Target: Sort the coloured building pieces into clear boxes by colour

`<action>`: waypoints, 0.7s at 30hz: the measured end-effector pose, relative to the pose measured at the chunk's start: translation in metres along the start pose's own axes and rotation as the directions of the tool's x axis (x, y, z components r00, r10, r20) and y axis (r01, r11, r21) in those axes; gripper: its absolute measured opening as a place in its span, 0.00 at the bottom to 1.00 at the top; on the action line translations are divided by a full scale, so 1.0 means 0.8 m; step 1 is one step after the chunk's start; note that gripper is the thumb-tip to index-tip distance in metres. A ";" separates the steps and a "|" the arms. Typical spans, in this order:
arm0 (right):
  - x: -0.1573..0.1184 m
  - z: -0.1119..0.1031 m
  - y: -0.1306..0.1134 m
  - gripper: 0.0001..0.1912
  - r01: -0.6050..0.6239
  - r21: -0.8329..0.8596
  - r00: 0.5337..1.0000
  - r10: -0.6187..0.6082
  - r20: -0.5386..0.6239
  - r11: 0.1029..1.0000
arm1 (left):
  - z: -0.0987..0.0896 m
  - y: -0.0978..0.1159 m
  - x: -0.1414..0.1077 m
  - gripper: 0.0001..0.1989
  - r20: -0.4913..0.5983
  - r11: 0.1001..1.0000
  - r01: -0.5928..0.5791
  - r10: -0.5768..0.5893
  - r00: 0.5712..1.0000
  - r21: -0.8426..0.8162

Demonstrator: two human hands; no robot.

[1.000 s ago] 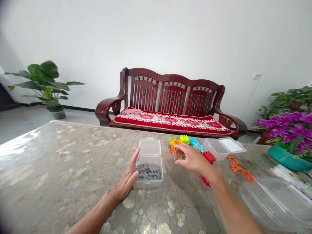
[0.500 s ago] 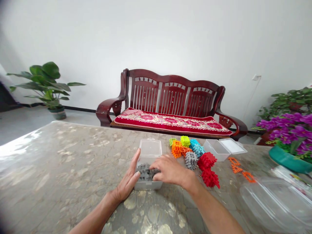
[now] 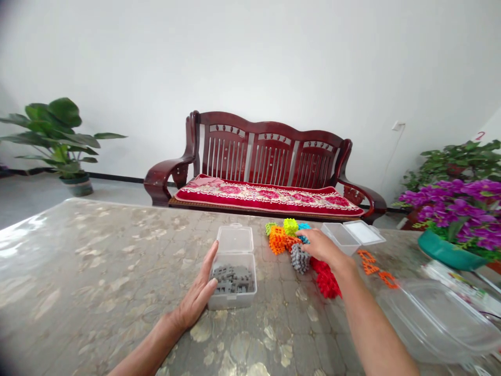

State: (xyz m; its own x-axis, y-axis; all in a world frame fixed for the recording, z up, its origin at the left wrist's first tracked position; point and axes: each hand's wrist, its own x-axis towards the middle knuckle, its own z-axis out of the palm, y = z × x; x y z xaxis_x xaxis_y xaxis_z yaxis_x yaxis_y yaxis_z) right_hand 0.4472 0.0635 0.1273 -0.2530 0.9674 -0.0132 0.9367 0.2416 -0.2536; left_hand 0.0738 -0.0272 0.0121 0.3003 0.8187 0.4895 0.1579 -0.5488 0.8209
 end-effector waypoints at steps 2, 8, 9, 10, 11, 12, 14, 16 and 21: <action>0.001 0.006 0.014 0.30 0.009 -0.020 0.997 -0.007 0.081 1.000 | 0.000 0.000 0.000 0.34 -0.003 1.000 0.005 -0.005 1.000 0.003; 0.000 0.028 0.013 0.38 -0.004 -0.057 0.987 0.013 0.159 0.998 | 0.001 -0.002 0.000 0.34 0.003 1.000 0.015 -0.015 1.000 0.006; 0.000 0.030 0.015 0.38 -0.010 -0.066 0.988 0.020 0.151 0.998 | 0.001 -0.002 0.000 0.34 0.006 1.000 0.015 -0.015 1.000 0.007; -0.001 0.031 0.017 0.38 -0.013 -0.073 0.990 0.024 0.141 0.997 | 0.001 -0.002 0.000 0.34 0.007 1.000 0.016 -0.016 1.000 0.007; -0.001 0.032 0.019 0.38 -0.013 -0.081 0.991 0.023 0.129 0.997 | 0.001 -0.002 0.000 0.34 0.008 1.000 0.016 -0.016 1.000 0.006; -0.002 0.031 0.019 0.37 -0.009 -0.089 0.993 0.019 0.114 0.996 | 0.001 -0.002 0.000 0.34 0.006 1.000 0.015 -0.015 1.000 0.006; -0.006 0.026 0.014 0.34 -0.001 -0.103 0.997 0.008 0.075 0.995 | 0.000 -0.001 0.001 0.34 0.004 1.000 0.010 -0.010 1.000 0.006; -0.011 0.019 -0.005 0.32 0.010 -0.078 0.999 -0.008 0.032 0.997 | 0.000 -0.001 0.001 0.34 0.003 1.000 -0.004 0.004 1.000 0.007; -0.028 0.012 -0.105 0.29 0.182 0.118 0.983 -0.185 0.017 0.976 | 0.001 0.001 0.001 0.34 -0.008 1.000 -0.020 0.020 1.000 -0.002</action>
State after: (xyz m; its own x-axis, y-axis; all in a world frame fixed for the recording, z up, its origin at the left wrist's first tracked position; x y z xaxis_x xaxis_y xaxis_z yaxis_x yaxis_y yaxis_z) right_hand 0.3716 0.0205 0.1393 -0.4263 0.9044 0.0176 0.8397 0.4029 -0.3642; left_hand 0.0748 -0.0270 0.0134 0.2958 0.8091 0.5078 0.1505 -0.5645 0.8116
